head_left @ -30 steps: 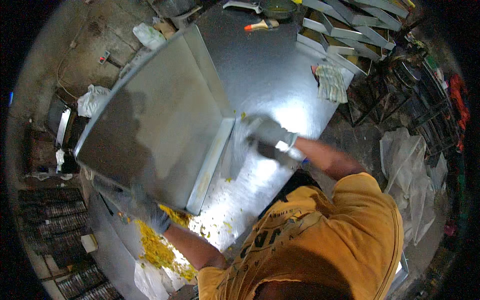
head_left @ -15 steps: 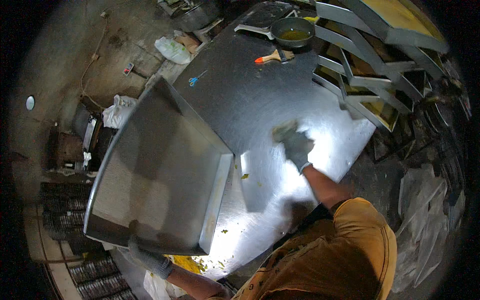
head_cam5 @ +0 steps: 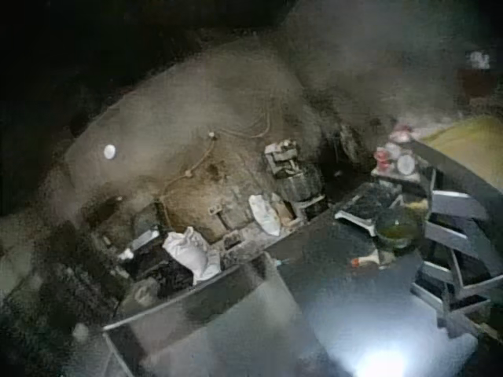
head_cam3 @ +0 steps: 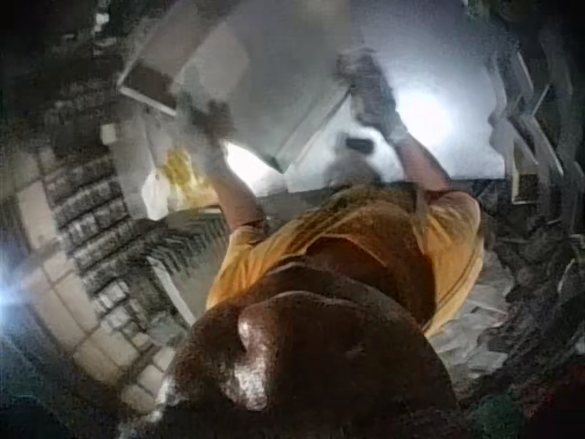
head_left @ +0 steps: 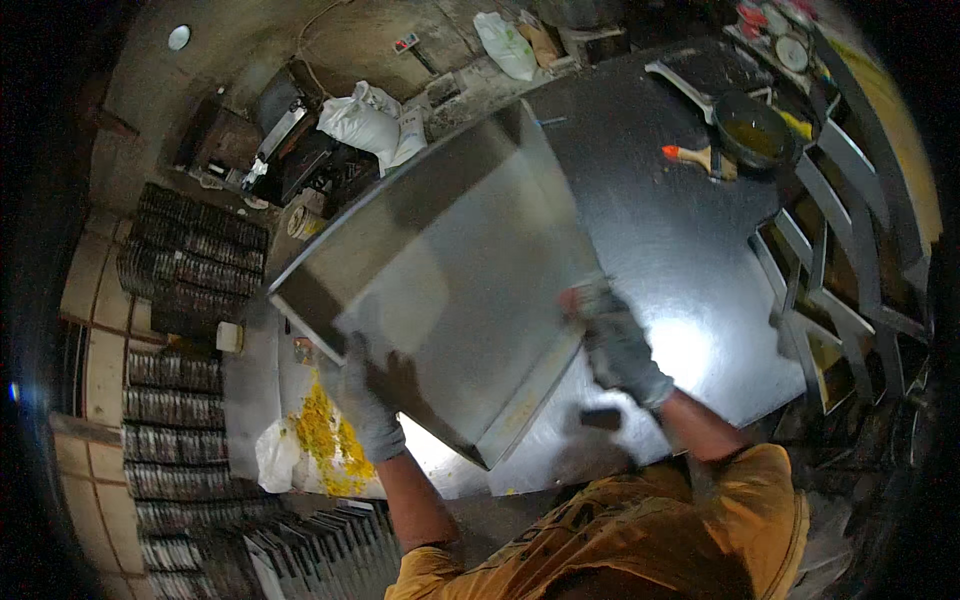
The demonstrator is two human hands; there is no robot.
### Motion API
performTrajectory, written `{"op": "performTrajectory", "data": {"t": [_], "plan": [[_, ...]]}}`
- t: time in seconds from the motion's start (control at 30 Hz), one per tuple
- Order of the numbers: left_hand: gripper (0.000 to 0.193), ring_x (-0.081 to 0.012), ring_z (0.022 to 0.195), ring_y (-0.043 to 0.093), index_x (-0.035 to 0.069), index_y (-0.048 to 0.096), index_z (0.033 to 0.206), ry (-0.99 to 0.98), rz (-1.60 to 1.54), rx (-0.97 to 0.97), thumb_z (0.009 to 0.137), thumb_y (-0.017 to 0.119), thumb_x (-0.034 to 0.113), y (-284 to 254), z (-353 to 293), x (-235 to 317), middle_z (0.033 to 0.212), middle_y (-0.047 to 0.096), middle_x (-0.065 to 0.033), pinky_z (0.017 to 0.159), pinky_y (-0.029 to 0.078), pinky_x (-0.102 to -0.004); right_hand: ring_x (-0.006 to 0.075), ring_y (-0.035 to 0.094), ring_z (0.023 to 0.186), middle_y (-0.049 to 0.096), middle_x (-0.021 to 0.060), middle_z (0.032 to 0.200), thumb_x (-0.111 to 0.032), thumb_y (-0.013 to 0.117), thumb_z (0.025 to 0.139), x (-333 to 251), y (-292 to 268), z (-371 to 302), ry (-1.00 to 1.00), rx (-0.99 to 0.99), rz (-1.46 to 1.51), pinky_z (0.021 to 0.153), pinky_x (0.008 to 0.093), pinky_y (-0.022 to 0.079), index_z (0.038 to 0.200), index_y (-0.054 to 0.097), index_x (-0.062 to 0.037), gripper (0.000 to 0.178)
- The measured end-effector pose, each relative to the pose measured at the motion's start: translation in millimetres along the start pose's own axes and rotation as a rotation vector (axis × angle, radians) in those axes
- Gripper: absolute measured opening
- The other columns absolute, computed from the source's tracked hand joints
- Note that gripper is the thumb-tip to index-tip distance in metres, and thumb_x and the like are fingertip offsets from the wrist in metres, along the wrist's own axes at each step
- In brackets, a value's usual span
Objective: The person repeatedly wipes the interior and exterior surfaces of rectangular metal trays using a blue sponge and a cloth. They handle each tray one at a time, flip it to access different sides, and place cleaned trays into a stack nearby.
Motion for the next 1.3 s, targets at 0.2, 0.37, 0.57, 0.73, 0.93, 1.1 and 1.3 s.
{"op": "performTrajectory", "data": {"t": [0.2,0.37,0.57,0.73,0.93,1.1,1.3], "plan": [[0.071,-0.0291,0.126,0.050,-0.001,0.039,0.148,0.137,0.081,-0.171,0.093,0.070,0.032,85.6,-53.4,34.6,0.141,0.051,-0.0187,0.109,0.037,-0.0372,0.0292,0.061,0.114,0.064,0.0150,0.127,-0.026,0.065,0.089,-74.5,173.7,-8.7,-1.134,0.037,-0.626,0.096,0.0495,0.048,0.123,0.066,-0.0136,0.036],[0.082,-0.0319,0.135,0.047,-0.004,0.039,0.148,0.329,0.309,-0.146,0.079,0.077,0.020,59.4,-90.2,52.2,0.144,0.050,-0.0220,0.112,0.035,-0.0383,0.0301,0.060,0.071,0.059,0.0086,0.079,-0.033,0.079,0.069,-183.3,162.9,36.1,-1.543,-0.037,-0.610,0.060,0.0431,0.043,0.088,0.069,-0.0213,0.024],[0.091,-0.0366,0.130,0.052,-0.005,0.038,0.149,0.292,0.388,-0.236,0.066,0.072,0.011,26.1,-100.3,84.5,0.142,0.053,-0.0244,0.111,0.038,-0.0401,0.0354,0.071,0.079,0.071,0.0180,0.086,-0.026,0.069,0.080,-117.4,-48.6,171.1,-0.836,0.609,-1.151,0.071,0.0434,0.057,0.090,0.072,-0.0039,0.024],[0.078,-0.0306,0.123,0.057,-0.001,0.045,0.147,0.678,0.435,-0.182,0.075,0.068,0.018,21.3,-105.9,105.3,0.135,0.059,-0.0172,0.103,0.044,-0.0400,0.0453,0.067,0.090,0.069,0.0258,0.097,-0.034,0.054,0.097,-50.0,-56.4,151.4,-0.370,0.458,-1.177,0.077,0.0536,0.052,0.108,0.066,-0.0021,0.036],[0.075,-0.0266,0.118,0.056,0.000,0.050,0.143,0.423,0.200,-0.140,0.072,0.070,0.010,3.9,-62.9,86.4,0.134,0.059,-0.0117,0.101,0.045,-0.0373,0.0267,0.065,0.107,0.067,0.0146,0.123,-0.045,0.058,0.096,171.3,-40.9,3.3,0.344,-0.002,-0.499,0.095,0.0375,0.049,0.135,0.061,-0.0074,0.054],[0.070,-0.0209,0.113,0.055,0.004,0.052,0.141,0.261,-0.107,-0.143,0.074,0.073,0.011,-53.8,-68.2,40.3,0.130,0.059,-0.0069,0.096,0.047,-0.0323,0.0144,0.063,0.088,0.065,0.0061,0.100,-0.023,0.063,0.096,80.7,-114.5,34.7,-0.165,0.257,0.347,0.076,0.0317,0.051,0.120,0.064,-0.0077,0.029],[0.071,-0.0285,0.114,0.059,-0.002,0.049,0.142,0.137,-0.081,-0.035,0.077,0.075,0.016,-146.9,-37.3,-54.6,0.136,0.056,-0.0179,0.099,0.050,-0.0410,0.0136,0.059,0.065,0.060,0.0027,0.078,-0.017,0.065,0.090,-113.9,-90.1,49.3,-0.486,0.287,-0.414,0.058,0.0337,0.050,0.110,0.064,-0.0065,0.023]]}}
Point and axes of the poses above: each hand's wrist, its own z-axis towards the middle knuckle, its own y-axis out of the palm, x = y × z, the point moved 10 cm from there along z, towards the middle knuckle
